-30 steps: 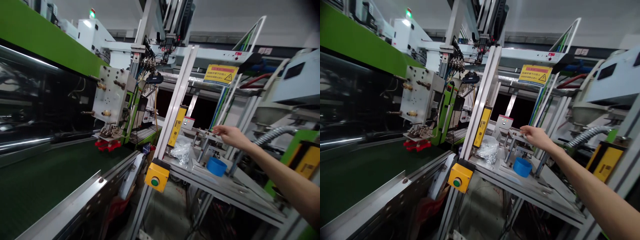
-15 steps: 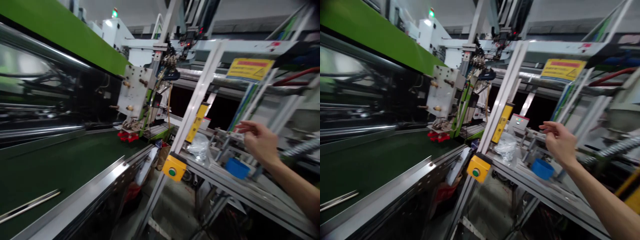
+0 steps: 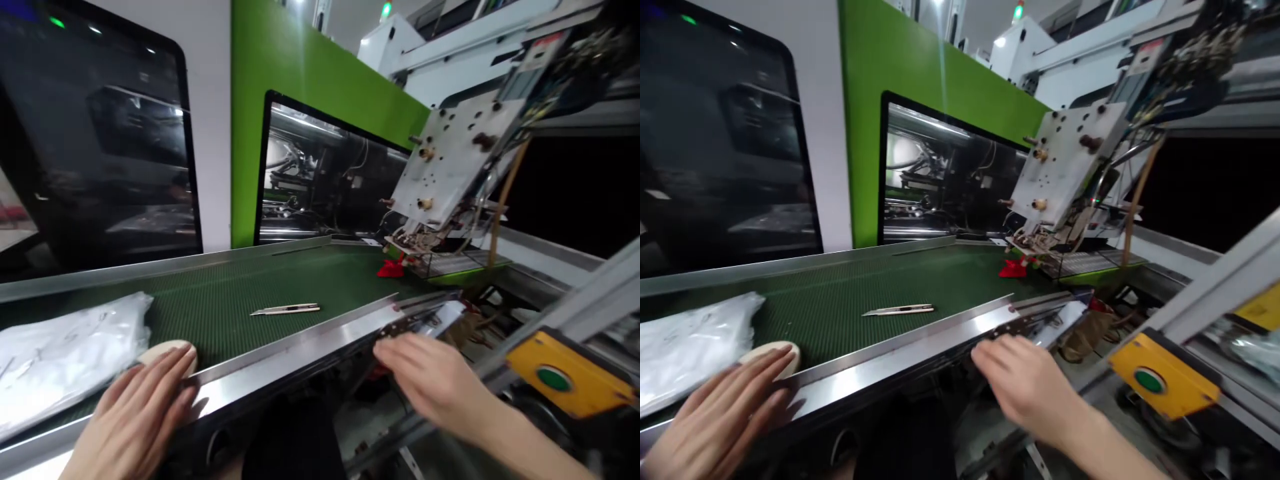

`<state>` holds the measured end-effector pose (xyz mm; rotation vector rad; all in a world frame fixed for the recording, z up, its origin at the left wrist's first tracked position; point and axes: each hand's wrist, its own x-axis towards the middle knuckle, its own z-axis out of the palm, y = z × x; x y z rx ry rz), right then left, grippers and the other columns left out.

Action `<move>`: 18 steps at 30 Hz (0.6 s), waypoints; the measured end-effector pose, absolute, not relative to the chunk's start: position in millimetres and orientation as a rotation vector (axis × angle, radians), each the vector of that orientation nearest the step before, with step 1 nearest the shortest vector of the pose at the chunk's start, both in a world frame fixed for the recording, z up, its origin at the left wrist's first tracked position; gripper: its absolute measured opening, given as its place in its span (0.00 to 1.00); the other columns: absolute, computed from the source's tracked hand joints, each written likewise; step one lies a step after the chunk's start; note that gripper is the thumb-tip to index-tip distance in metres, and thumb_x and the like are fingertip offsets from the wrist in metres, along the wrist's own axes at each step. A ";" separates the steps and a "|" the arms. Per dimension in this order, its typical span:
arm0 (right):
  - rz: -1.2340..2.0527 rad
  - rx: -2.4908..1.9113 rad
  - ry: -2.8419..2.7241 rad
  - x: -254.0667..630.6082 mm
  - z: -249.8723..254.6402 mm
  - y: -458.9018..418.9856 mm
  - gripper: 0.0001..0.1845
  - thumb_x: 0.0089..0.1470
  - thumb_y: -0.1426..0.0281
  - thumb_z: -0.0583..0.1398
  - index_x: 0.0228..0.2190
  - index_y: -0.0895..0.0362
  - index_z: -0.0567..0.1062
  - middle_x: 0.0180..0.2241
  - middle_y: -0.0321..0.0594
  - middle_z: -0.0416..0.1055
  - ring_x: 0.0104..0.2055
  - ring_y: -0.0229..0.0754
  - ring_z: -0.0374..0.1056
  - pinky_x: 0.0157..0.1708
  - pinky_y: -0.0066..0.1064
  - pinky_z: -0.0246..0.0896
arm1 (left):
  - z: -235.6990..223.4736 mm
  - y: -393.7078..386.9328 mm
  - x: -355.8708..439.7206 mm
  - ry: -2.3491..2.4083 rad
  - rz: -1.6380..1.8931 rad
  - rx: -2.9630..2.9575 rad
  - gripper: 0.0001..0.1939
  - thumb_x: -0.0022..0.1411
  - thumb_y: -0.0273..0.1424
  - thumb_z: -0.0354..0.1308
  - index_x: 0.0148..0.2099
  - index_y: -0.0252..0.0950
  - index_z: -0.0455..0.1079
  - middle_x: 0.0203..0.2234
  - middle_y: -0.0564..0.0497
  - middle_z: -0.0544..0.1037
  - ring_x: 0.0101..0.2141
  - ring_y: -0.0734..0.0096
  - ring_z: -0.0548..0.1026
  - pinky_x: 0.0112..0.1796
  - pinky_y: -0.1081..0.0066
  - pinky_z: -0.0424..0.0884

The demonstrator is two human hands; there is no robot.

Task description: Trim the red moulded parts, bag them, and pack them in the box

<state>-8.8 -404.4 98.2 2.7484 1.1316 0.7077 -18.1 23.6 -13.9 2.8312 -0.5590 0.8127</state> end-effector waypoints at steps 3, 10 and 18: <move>0.613 2.872 0.673 63.8 96.7 -422.9 0.16 0.62 0.75 0.51 0.47 0.57 0.73 0.46 0.44 0.73 0.46 0.43 0.69 0.46 0.38 0.67 | -24.4 33.8 -27.6 -0.649 0.960 2.935 0.30 0.70 0.41 0.41 0.70 0.36 0.44 0.64 0.43 0.57 0.60 0.53 0.60 0.60 0.57 0.46; 0.301 2.902 0.048 177.2 95.8 -469.8 0.14 0.62 0.63 0.58 0.46 0.59 0.72 0.46 0.43 0.70 0.45 0.43 0.69 0.46 0.42 0.68 | 1.1 43.4 7.8 -0.832 1.066 2.869 0.32 0.68 0.43 0.45 0.70 0.39 0.45 0.63 0.45 0.60 0.60 0.54 0.60 0.62 0.56 0.40; 0.119 2.834 -0.057 219.9 91.4 -502.3 0.23 0.62 0.63 0.59 0.56 0.55 0.65 0.58 0.47 0.60 0.54 0.50 0.63 0.52 0.49 0.63 | 1.3 53.9 35.2 -0.841 0.584 2.891 0.32 0.69 0.40 0.44 0.70 0.48 0.37 0.67 0.51 0.48 0.65 0.52 0.49 0.59 0.49 0.53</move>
